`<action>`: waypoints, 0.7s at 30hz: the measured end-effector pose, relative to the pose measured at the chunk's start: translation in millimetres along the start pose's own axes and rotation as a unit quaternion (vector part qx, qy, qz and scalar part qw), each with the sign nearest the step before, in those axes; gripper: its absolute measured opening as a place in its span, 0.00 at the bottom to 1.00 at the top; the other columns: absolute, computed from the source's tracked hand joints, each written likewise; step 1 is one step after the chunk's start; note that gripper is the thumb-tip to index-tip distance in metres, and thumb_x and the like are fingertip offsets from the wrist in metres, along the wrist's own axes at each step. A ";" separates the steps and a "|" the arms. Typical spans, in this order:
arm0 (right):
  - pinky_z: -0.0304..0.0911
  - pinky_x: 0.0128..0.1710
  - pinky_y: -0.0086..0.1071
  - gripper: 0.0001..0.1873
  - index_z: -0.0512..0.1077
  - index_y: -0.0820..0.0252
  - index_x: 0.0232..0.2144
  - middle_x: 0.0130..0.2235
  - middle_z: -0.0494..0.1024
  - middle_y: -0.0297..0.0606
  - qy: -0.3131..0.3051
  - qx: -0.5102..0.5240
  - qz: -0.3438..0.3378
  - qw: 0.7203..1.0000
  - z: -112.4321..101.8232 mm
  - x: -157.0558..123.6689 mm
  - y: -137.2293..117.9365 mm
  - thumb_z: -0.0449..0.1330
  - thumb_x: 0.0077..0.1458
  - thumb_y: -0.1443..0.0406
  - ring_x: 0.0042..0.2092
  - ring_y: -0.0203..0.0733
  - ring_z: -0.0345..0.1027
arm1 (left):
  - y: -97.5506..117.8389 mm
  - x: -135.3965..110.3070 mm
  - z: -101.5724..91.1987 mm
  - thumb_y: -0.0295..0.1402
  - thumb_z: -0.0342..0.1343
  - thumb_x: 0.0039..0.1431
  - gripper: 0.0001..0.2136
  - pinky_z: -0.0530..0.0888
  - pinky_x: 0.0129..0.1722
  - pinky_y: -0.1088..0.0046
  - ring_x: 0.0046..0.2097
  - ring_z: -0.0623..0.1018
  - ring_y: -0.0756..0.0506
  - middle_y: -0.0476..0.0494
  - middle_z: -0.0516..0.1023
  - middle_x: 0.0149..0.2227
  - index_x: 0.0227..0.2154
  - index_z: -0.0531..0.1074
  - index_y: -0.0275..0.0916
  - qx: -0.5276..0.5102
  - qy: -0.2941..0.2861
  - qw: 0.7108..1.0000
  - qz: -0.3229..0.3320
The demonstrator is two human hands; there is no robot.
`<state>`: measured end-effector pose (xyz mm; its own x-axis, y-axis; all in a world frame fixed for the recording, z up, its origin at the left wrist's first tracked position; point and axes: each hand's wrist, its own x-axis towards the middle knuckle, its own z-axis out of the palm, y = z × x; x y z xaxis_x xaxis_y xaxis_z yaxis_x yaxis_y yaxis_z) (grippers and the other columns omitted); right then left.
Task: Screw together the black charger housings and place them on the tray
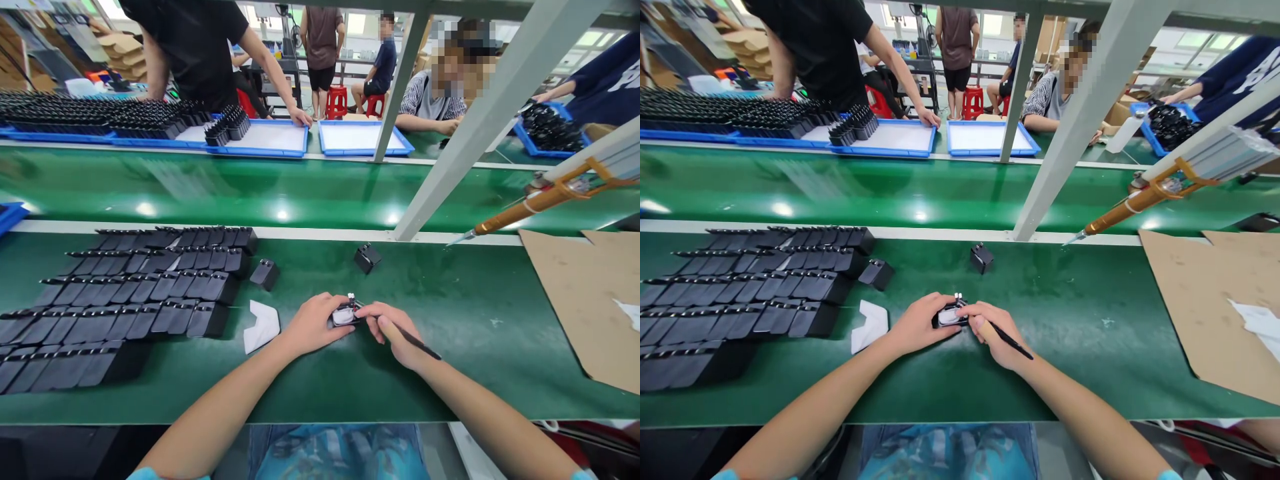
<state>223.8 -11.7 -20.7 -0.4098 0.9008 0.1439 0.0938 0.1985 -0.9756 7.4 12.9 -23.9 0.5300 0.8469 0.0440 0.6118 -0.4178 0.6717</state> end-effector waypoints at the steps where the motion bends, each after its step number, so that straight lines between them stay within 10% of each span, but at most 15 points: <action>1: 0.60 0.27 0.28 0.19 0.74 0.55 0.40 0.28 0.68 0.33 -0.008 -0.040 -0.001 0.999 -1.2 -0.1 -1.7 0.46 0.65 0.55 0.27 0.32 0.62 | 0.2 -0.1 -0.3 0.43 0.60 0.55 0.22 0.71 0.43 0.66 0.43 0.75 0.42 0.44 0.76 0.42 0.51 0.68 0.43 0.000 -0.002 1.000 0.002; 14: 0.61 0.30 0.26 0.10 0.75 0.55 0.42 0.31 0.72 0.35 -0.062 -0.150 -0.099 0.982 -7.6 4.9 -22.6 0.56 0.61 0.63 0.30 0.32 0.65 | 0.4 0.5 -2.3 0.43 0.62 0.54 0.22 0.71 0.48 0.64 0.47 0.75 0.41 0.44 0.76 0.47 0.50 0.68 0.44 -0.026 -0.031 0.999 0.019; 21: 0.58 0.24 0.23 0.08 0.66 0.58 0.32 0.24 0.67 0.27 -0.012 -0.050 0.056 0.997 -2.6 1.0 -16.1 0.61 0.56 0.60 0.23 0.28 0.60 | -0.1 0.4 -2.3 0.42 0.62 0.53 0.23 0.71 0.48 0.63 0.47 0.75 0.41 0.43 0.76 0.47 0.51 0.68 0.44 -0.020 -0.039 0.999 0.006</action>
<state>224.2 -13.0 -4.4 -0.4140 0.9098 0.0301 0.2292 0.1361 -0.9638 6.2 14.0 -22.2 0.5823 0.8129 -0.0056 0.5824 -0.4123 0.7006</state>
